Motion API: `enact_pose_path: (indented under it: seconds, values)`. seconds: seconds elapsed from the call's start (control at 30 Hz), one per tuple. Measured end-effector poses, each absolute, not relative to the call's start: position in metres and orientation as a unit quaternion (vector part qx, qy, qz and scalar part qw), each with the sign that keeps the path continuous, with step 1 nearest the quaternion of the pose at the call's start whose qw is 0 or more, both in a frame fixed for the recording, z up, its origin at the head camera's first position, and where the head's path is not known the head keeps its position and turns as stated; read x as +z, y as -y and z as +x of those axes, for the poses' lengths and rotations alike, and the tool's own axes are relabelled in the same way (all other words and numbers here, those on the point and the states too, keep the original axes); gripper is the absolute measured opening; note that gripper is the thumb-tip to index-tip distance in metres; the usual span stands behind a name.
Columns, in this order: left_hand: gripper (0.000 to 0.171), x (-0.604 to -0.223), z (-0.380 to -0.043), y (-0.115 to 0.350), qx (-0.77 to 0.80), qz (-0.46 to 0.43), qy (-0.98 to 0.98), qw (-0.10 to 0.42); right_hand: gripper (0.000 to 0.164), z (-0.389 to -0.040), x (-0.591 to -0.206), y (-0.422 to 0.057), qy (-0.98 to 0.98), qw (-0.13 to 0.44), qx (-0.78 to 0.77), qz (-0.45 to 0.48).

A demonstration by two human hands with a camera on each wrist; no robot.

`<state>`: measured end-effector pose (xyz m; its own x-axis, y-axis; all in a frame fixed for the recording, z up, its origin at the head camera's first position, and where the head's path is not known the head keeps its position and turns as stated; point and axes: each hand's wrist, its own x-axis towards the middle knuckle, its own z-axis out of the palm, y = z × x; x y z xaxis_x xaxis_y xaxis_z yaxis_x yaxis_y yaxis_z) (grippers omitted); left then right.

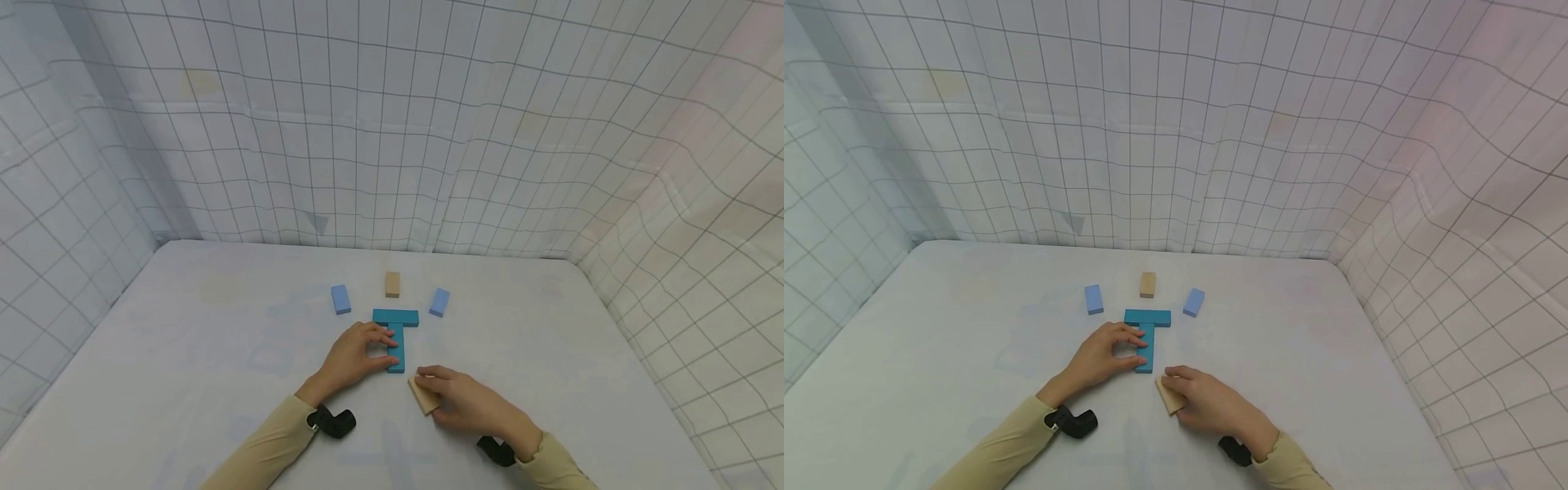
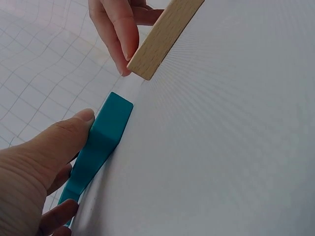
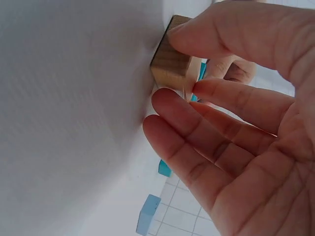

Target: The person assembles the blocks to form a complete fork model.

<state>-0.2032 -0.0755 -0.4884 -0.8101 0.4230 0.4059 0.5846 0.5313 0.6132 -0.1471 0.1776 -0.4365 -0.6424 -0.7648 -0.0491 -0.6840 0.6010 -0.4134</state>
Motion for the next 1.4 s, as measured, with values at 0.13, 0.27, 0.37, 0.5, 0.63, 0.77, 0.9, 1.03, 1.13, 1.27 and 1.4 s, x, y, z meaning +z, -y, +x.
enact_pose_path:
  seconds: [0.13, 0.27, 0.37, 0.5, 0.63, 0.77, 0.9, 1.03, 1.13, 1.27, 1.4]
  values:
    - [0.03, -0.489, -0.204, 0.076, -0.388, -0.289, 0.869, 0.105, 0.048, -0.145, -0.437, -0.172, -0.887, 0.09, -0.171, -0.419]
    - [0.03, -0.489, -0.204, 0.076, -0.387, -0.288, 0.87, 0.104, 0.048, -0.143, -0.437, -0.166, -0.885, 0.073, -0.167, -0.428]
    - [0.03, -0.489, -0.204, 0.076, -0.387, -0.289, 0.87, 0.103, 0.049, -0.141, -0.438, -0.164, -0.885, 0.067, -0.163, -0.43]
    - [0.03, -0.489, -0.204, 0.076, -0.387, -0.291, 0.869, 0.103, 0.047, -0.14, -0.439, -0.163, -0.885, 0.064, -0.151, -0.436]
    - [0.03, -0.488, -0.204, 0.076, -0.388, -0.29, 0.869, 0.103, 0.043, -0.14, -0.438, -0.164, -0.881, 0.063, -0.143, -0.447]
    - [0.029, -0.488, -0.204, 0.076, -0.388, -0.287, 0.87, 0.102, 0.04, -0.139, -0.438, -0.165, -0.874, 0.042, -0.15, -0.46]
    - [0.029, -0.487, -0.203, 0.076, -0.389, -0.286, 0.87, 0.097, 0.034, -0.14, -0.44, -0.165, -0.866, 0.012, -0.156, -0.475]
    - [0.029, -0.486, -0.202, 0.076, -0.393, -0.282, 0.871, 0.089, 0.029, -0.141, -0.442, -0.165, -0.862, -0.007, -0.153, -0.483]
    - [0.029, -0.486, -0.202, 0.076, -0.393, -0.281, 0.871, 0.087, 0.027, -0.141, -0.443, -0.164, -0.86, -0.017, -0.15, -0.488]
    - [0.03, -0.486, -0.202, 0.076, -0.391, -0.281, 0.872, 0.087, 0.027, -0.141, -0.443, -0.162, -0.858, -0.017, -0.15, -0.491]
    - [0.03, -0.487, -0.202, 0.076, -0.391, -0.281, 0.872, 0.086, 0.028, -0.139, -0.443, -0.16, -0.862, 0.007, -0.154, -0.483]
